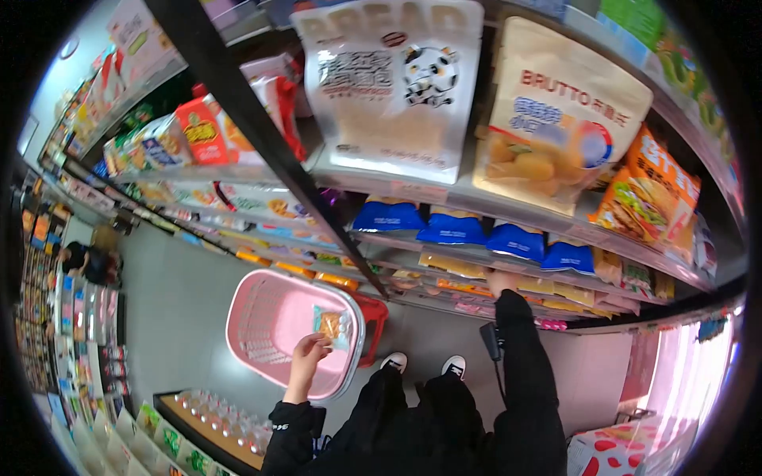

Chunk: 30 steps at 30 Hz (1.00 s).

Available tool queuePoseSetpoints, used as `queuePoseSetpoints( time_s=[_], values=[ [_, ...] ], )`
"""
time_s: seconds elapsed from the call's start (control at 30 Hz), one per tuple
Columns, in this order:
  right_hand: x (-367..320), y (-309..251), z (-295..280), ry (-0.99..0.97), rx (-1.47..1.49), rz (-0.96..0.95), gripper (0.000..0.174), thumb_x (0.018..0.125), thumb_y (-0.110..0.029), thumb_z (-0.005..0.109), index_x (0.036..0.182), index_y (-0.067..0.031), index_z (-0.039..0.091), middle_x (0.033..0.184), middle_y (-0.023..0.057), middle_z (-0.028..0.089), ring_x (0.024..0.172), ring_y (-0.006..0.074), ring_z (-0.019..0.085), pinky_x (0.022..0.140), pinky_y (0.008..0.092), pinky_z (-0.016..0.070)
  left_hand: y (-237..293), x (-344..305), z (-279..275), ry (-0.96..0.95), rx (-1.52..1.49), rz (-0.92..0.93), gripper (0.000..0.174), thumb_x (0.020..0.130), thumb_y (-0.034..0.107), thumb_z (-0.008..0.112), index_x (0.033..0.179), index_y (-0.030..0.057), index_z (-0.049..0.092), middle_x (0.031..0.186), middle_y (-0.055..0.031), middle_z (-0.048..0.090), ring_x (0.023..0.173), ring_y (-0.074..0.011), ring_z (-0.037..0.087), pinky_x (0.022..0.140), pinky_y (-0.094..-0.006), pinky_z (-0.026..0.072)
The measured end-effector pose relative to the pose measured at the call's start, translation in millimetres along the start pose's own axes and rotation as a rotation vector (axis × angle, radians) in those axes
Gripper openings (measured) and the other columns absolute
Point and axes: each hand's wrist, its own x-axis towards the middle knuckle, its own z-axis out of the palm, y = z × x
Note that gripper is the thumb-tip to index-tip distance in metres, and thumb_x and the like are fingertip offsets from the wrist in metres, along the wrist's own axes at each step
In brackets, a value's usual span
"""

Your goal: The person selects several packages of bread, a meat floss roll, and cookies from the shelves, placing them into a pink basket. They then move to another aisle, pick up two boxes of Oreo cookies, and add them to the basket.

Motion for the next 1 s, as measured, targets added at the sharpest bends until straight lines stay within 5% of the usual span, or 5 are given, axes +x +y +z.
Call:
queuePoseSetpoints(
  time_s=[0.07, 0.13, 0.23, 0.63, 1.0],
  values=[
    [-6, -12, -26, -0.164, 0.316, -0.082, 0.038, 0.077, -0.032, 0.054, 0.105, -0.0052, 0.050, 0.099, 0.0102, 0.055, 0.087, 0.0247, 0.054, 0.072, 0.0329, 0.0421, -13, -6, 14, -0.061, -0.034, 0.047, 0.024, 0.081, 0.006, 0.046, 0.103, -0.0031, 0.046, 0.089, -0.0116, 0.056, 0.076, -0.0164, 0.056, 0.069, -0.0253, 0.0454],
    [-12, -9, -28, -0.455, 0.954, 0.269, 0.025, 0.080, -0.021, 0.052, 0.098, -0.0043, 0.051, 0.089, 0.0031, 0.052, 0.079, 0.0134, 0.052, 0.066, 0.0251, 0.0429, -21, -7, 31, -0.138, -0.044, 0.010, 0.025, 0.081, 0.004, 0.046, 0.104, -0.0028, 0.045, 0.090, -0.0117, 0.056, 0.077, -0.0161, 0.056, 0.070, -0.0259, 0.0455],
    [-40, -21, -49, -0.510, 1.400, 0.266, 0.010, 0.080, -0.013, 0.050, 0.087, -0.0053, 0.050, 0.078, -0.0017, 0.047, 0.075, 0.0061, 0.048, 0.061, 0.0198, 0.0416, -14, -10, 61, -0.254, -0.127, -0.078, 0.024, 0.082, 0.005, 0.045, 0.105, -0.0022, 0.045, 0.092, -0.0122, 0.055, 0.080, -0.0169, 0.056, 0.072, -0.0263, 0.0455],
    [-162, -60, -117, -0.760, 1.317, 0.052, 0.007, 0.082, -0.009, 0.048, 0.080, -0.0025, 0.048, 0.086, -0.0006, 0.044, 0.083, 0.0067, 0.044, 0.072, 0.0204, 0.0365, 31, -2, 109, -0.838, -0.794, -0.612, 0.046, 0.087, 0.035, 0.037, 0.118, 0.0025, 0.033, 0.110, -0.0181, 0.048, 0.099, -0.0262, 0.050, 0.084, -0.0362, 0.0420],
    [-238, -116, -131, -0.453, 1.278, -0.109, 0.007, 0.076, -0.003, 0.050, 0.071, -0.0011, 0.045, 0.090, 0.0044, 0.040, 0.080, 0.0106, 0.043, 0.066, 0.0213, 0.0375, 20, -19, 89, -0.752, -0.745, -0.603, 0.044, 0.085, 0.035, 0.040, 0.119, 0.0072, 0.035, 0.119, -0.0093, 0.042, 0.109, -0.0229, 0.041, 0.090, -0.0367, 0.0363]
  ],
)
